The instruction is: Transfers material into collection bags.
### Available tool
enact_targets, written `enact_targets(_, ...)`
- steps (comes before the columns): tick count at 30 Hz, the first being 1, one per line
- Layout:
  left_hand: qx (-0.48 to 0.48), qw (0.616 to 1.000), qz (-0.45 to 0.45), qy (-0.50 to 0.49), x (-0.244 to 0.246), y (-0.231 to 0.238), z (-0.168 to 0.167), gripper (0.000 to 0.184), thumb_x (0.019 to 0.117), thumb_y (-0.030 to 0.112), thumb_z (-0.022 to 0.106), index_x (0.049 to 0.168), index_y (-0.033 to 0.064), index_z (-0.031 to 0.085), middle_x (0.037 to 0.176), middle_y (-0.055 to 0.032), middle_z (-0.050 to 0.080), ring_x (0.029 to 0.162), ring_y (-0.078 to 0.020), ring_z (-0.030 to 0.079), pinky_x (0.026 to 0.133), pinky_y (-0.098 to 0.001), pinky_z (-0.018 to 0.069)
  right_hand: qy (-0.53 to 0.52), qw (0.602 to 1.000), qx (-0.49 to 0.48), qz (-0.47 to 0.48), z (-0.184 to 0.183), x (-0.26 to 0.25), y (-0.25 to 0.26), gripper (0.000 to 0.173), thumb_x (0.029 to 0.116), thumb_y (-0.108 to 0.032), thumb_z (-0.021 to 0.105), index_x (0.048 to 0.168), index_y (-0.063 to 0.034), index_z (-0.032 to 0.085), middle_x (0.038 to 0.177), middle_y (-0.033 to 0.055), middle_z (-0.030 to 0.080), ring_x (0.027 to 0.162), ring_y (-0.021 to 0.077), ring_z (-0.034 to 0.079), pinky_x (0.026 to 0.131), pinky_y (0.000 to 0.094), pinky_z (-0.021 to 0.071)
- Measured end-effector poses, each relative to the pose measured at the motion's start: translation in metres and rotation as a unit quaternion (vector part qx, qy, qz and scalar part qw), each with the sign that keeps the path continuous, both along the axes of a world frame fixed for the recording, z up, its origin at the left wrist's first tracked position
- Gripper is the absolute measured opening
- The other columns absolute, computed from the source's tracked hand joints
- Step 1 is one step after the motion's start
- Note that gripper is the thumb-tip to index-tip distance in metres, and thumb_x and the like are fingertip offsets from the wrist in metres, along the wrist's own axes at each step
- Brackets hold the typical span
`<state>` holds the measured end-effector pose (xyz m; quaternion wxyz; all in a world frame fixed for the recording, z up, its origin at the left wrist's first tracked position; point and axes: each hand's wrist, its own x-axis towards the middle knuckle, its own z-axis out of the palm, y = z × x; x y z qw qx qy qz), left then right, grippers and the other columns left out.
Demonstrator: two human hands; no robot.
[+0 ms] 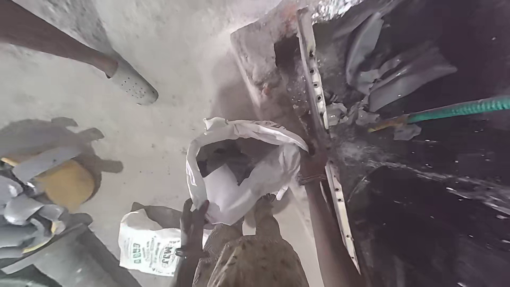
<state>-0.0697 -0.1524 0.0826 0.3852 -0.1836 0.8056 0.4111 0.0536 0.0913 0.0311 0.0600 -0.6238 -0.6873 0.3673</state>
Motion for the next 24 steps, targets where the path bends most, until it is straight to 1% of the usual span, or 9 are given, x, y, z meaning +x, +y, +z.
enact_targets(3,-0.004,1.0,-0.008,-0.007,-0.017,-0.003,-0.011,0.029,0.1077,0.016,0.048,0.127,-0.0058,0.052,0.083,-0.0005,0.061,0.064,0.0013,0.06,0.059,-0.0175,0.0525,0.059,0.998,-0.023,-0.019,-0.004,0.006,-0.005,0.052,0.0969,-0.008,0.069,0.144,0.0057,0.05,0.131,0.0257,0.064,0.112,0.0334,0.066,0.098,0.0474,0.0521)
enact_targets(6,-0.041,0.991,-0.118,0.04,-0.035,-0.015,-0.019,0.032,0.1094,0.019,0.046,0.1,-0.0069,0.062,0.074,0.0026,0.059,0.065,0.0034,0.056,0.065,-0.017,0.0505,0.116,0.99,-0.043,-0.067,0.0,0.008,-0.021,0.064,0.0972,-0.013,0.069,0.151,0.0047,0.04,0.14,0.0262,0.057,0.121,0.0303,0.063,0.102,0.0429,0.0509)
enact_targets(9,-0.151,0.949,-0.271,0.056,-0.072,-0.025,-0.025,0.055,0.112,0.033,0.038,0.112,-0.0161,0.063,0.105,-0.0291,0.065,0.098,-0.0332,0.062,0.094,-0.0525,0.0456,0.176,0.971,-0.076,-0.143,0.0,0.016,-0.048,0.052,0.1015,-0.005,0.056,0.147,0.0114,0.039,0.14,0.0291,0.054,0.118,0.0262,0.061,0.099,0.0355,0.0507)
enact_targets(11,-0.16,0.931,-0.306,0.117,-0.1,-0.027,-0.038,0.056,0.1108,0.035,0.041,0.125,-0.0145,0.06,0.121,-0.0377,0.063,0.116,-0.0511,0.06,0.103,-0.0669,0.039,0.193,0.948,-0.141,-0.208,-0.007,0.023,-0.066,0.047,0.1053,-0.005,0.048,0.147,0.0121,0.037,0.141,0.0308,0.052,0.119,0.0276,0.06,0.098,0.0361,0.051)
enact_targets(14,-0.108,0.931,-0.3,0.181,-0.143,-0.013,-0.071,0.05,0.1104,0.031,0.045,0.136,-0.0108,0.055,0.135,-0.0375,0.056,0.13,-0.0533,0.051,0.11,-0.0674,0.0335,0.201,0.926,-0.209,-0.243,-0.029,0.037,-0.096,0.047,0.1044,-0.011,0.049,0.147,0.0072,0.041,0.133,0.0273,0.058,0.11,0.0251,0.062,0.088,0.0379,0.0543)
enact_targets(18,-0.049,0.913,-0.39,0.111,-0.175,0.042,-0.107,0.049,0.113,0.025,0.037,0.147,-0.01,0.045,0.148,-0.0358,0.046,0.141,-0.0503,0.042,0.116,-0.0639,0.0271,0.213,0.914,-0.284,-0.195,-0.023,0.039,-0.122,0.063,0.0985,-0.003,0.061,0.154,0.0068,0.032,0.144,0.0293,0.052,0.119,0.0276,0.063,0.095,0.0376,0.055)
enact_targets(20,-0.077,0.894,-0.433,0.089,-0.178,0.064,-0.112,0.048,0.1137,0.022,0.034,0.141,-0.0148,0.047,0.146,-0.0389,0.046,0.141,-0.0528,0.04,0.116,-0.0651,0.0257,0.218,0.904,-0.323,-0.175,-0.014,0.032,-0.127,0.068,0.0978,-0.002,0.062,0.156,0.0066,0.027,0.146,0.0309,0.05,0.12,0.0289,0.062,0.095,0.0369,0.0533)
enact_targets(22,-0.126,0.886,-0.436,0.095,-0.181,0.068,-0.119,0.053,0.1135,0.029,0.036,0.126,-0.0176,0.056,0.131,-0.0427,0.054,0.128,-0.0578,0.049,0.104,-0.0723,0.033,0.223,0.889,-0.36,-0.174,-0.016,0.025,-0.133,0.073,0.0974,-0.003,0.065,0.158,0.0051,0.025,0.149,0.0329,0.047,0.125,0.0332,0.06,0.098,0.0399,0.0527)
enact_targets(24,-0.157,0.872,-0.456,0.089,-0.18,0.068,-0.114,0.053,0.1124,0.029,0.041,0.115,-0.0207,0.06,0.122,-0.0451,0.056,0.12,-0.0596,0.053,0.1,-0.0734,0.0346,0.253,0.861,-0.397,-0.191,-0.023,0.015,-0.14,0.075,0.0975,-0.004,0.065,0.158,0.0049,0.022,0.146,0.0307,0.05,0.12,0.0281,0.062,0.098,0.0371,0.0533)
